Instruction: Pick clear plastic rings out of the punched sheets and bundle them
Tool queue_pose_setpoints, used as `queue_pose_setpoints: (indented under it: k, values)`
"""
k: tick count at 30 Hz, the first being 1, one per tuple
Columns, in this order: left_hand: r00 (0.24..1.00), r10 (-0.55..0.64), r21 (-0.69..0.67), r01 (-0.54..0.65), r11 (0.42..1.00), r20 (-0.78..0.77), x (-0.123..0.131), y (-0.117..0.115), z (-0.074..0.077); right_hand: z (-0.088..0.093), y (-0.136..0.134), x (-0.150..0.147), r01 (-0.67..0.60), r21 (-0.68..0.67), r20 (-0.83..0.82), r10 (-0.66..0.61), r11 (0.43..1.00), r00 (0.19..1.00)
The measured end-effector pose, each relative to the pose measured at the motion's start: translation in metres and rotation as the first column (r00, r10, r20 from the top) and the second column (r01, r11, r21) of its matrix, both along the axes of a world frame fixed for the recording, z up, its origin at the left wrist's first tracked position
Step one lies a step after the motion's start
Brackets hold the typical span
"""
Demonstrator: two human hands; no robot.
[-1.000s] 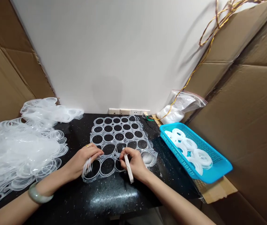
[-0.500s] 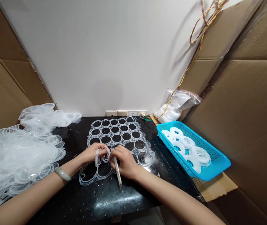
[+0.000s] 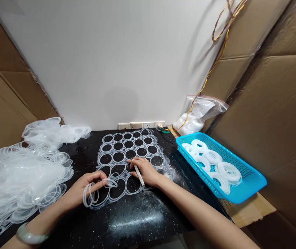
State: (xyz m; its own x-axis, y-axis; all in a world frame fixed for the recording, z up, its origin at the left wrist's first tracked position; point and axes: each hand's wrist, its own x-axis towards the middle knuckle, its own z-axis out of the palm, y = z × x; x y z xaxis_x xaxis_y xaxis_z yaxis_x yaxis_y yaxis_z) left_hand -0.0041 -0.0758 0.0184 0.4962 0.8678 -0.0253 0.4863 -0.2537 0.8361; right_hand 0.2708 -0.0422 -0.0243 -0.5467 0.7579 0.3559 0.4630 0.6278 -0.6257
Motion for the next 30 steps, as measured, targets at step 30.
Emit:
queue_pose_setpoints:
  k: [30]
  values:
    - [0.886,0.407,0.371,-0.462,0.805,0.220,-0.038,0.005,0.037,0.021,-0.008,0.006,0.144,-0.076,-0.197,-0.156,0.987,0.968]
